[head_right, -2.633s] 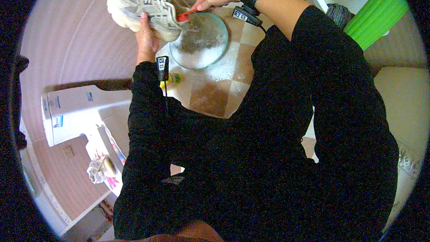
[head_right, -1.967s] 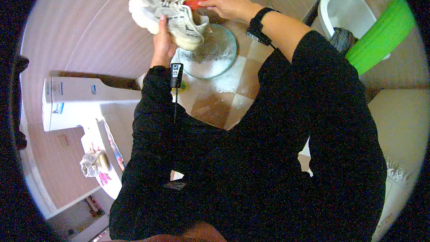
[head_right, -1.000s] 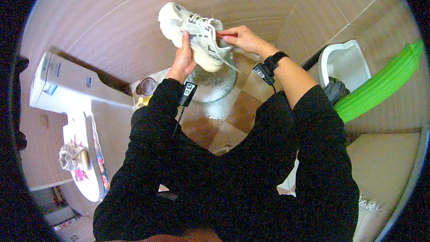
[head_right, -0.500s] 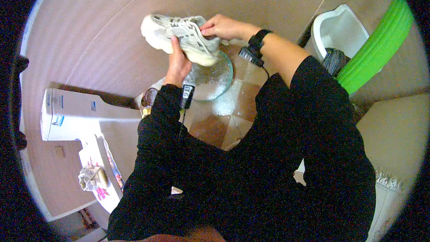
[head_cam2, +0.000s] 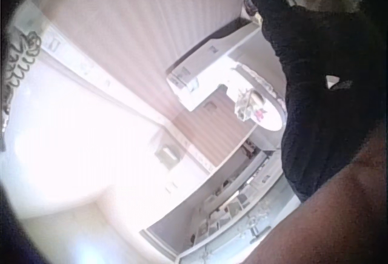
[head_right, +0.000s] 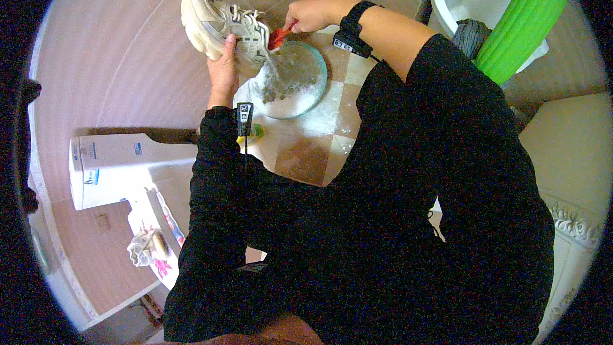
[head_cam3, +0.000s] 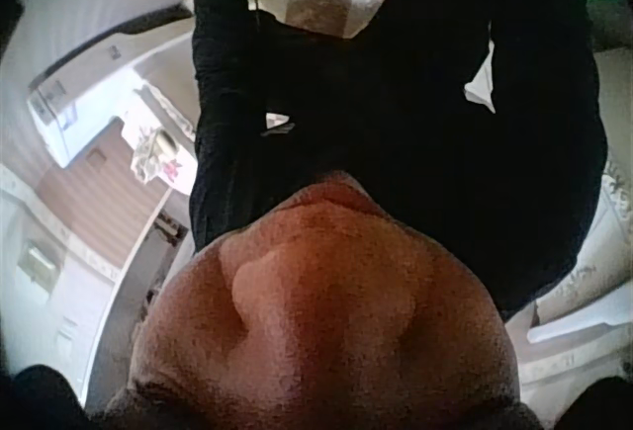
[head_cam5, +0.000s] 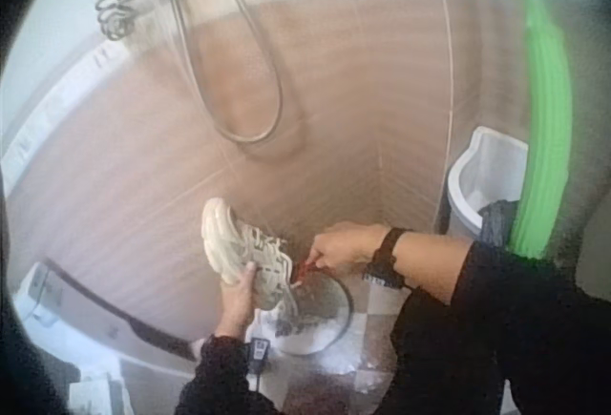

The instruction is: The person scrubs a white sneaker with a red brush over a basin of soapy water. They repeatedly dip the brush, scrub the upper and sole, and rinse the shoe under a shower head.

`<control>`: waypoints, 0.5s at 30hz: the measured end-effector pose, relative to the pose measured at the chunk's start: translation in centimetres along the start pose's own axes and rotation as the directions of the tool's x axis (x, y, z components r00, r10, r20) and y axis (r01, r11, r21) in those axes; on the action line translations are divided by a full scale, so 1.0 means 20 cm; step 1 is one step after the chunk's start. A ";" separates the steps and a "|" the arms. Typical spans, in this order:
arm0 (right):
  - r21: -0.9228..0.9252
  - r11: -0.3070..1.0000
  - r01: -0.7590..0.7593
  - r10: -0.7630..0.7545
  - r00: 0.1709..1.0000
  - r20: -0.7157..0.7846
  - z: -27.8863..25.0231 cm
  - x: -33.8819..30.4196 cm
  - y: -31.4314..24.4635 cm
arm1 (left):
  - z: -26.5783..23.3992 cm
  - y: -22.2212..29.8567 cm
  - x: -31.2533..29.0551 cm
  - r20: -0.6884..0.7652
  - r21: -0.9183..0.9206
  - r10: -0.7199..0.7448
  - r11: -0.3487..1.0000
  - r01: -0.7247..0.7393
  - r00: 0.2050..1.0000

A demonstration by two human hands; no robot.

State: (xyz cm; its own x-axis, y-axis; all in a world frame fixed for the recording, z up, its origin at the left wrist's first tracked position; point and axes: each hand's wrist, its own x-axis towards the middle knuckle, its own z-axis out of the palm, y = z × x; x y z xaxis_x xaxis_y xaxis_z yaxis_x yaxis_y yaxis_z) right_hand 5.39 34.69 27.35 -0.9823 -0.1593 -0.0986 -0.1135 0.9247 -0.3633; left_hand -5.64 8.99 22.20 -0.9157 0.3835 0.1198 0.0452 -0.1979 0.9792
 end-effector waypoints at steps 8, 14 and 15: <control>-0.157 0.978 -0.141 0.123 0.986 -0.117 -0.11 -0.13 -0.02 | -0.05 0.08 -0.03 -0.007 0.358 0.284 0.896 -0.263 0.959; -0.122 0.961 -0.249 0.231 0.963 -0.141 -0.10 -0.13 0.03 | -0.17 0.11 -0.08 0.167 0.707 0.434 0.574 -0.414 0.886; -0.131 0.955 -0.267 0.246 0.957 -0.156 -0.09 -0.13 0.03 | -0.17 0.11 -0.09 0.197 0.723 0.449 0.534 -0.438 0.871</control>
State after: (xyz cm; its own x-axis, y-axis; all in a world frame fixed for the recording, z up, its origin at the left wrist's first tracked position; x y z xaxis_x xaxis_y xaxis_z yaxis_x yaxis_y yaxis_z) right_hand 7.55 36.33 29.13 -0.9909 0.1288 -0.0392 0.1341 0.9707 -0.1992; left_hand -5.36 4.75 23.60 -0.6993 0.4226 0.5765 0.7142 0.3786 0.5887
